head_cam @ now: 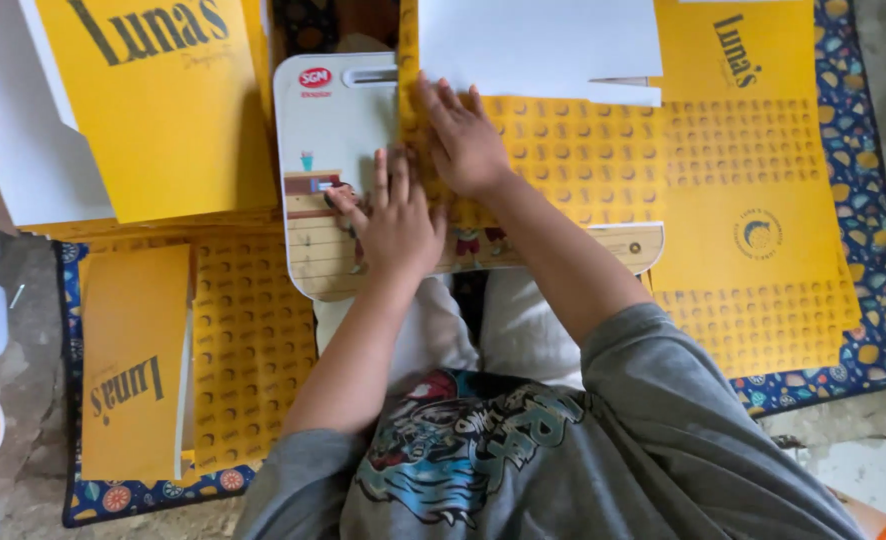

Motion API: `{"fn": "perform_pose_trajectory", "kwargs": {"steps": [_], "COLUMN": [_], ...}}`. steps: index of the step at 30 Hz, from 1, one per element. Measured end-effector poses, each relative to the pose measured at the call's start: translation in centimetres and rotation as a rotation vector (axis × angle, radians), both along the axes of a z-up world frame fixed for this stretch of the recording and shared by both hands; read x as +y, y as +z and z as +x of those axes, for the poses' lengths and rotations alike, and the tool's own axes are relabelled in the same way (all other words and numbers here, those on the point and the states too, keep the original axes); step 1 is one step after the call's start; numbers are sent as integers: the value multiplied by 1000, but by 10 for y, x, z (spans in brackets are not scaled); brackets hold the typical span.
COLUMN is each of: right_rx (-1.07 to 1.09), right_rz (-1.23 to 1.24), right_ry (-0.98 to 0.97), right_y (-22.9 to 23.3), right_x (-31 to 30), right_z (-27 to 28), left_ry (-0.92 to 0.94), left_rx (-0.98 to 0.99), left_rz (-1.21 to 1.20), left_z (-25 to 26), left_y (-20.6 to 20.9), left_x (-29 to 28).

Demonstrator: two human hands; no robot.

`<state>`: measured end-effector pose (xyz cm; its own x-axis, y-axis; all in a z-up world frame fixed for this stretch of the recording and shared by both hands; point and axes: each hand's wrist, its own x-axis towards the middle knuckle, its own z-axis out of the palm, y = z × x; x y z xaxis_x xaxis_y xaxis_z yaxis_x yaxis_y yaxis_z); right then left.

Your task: Folding and assembling yellow cardboard boxes from flat sheets on the floor.

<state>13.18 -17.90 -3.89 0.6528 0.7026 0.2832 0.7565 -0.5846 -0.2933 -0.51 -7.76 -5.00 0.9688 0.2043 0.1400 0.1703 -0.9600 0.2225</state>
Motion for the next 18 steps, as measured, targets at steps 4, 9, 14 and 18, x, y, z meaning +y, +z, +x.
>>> {"fn": "perform_pose_trajectory", "kwargs": {"steps": [4, 9, 14, 18], "right_rx": [23, 217, 180, 252], "right_rz": [-374, -445, -404, -431], "right_ry": [-127, -506, -539, -558], "right_y": [-1, 11, 5, 20], "right_x": [-74, -186, -182, -176], "right_z": [14, 15, 1, -9], "left_ry": [9, 91, 236, 366], "left_rx": [1, -102, -117, -77], "left_rz": [-1, -8, -107, -381], "left_z": [5, 11, 55, 104], "left_y": [-1, 15, 25, -22], "left_x": [-1, -1, 4, 29]}}
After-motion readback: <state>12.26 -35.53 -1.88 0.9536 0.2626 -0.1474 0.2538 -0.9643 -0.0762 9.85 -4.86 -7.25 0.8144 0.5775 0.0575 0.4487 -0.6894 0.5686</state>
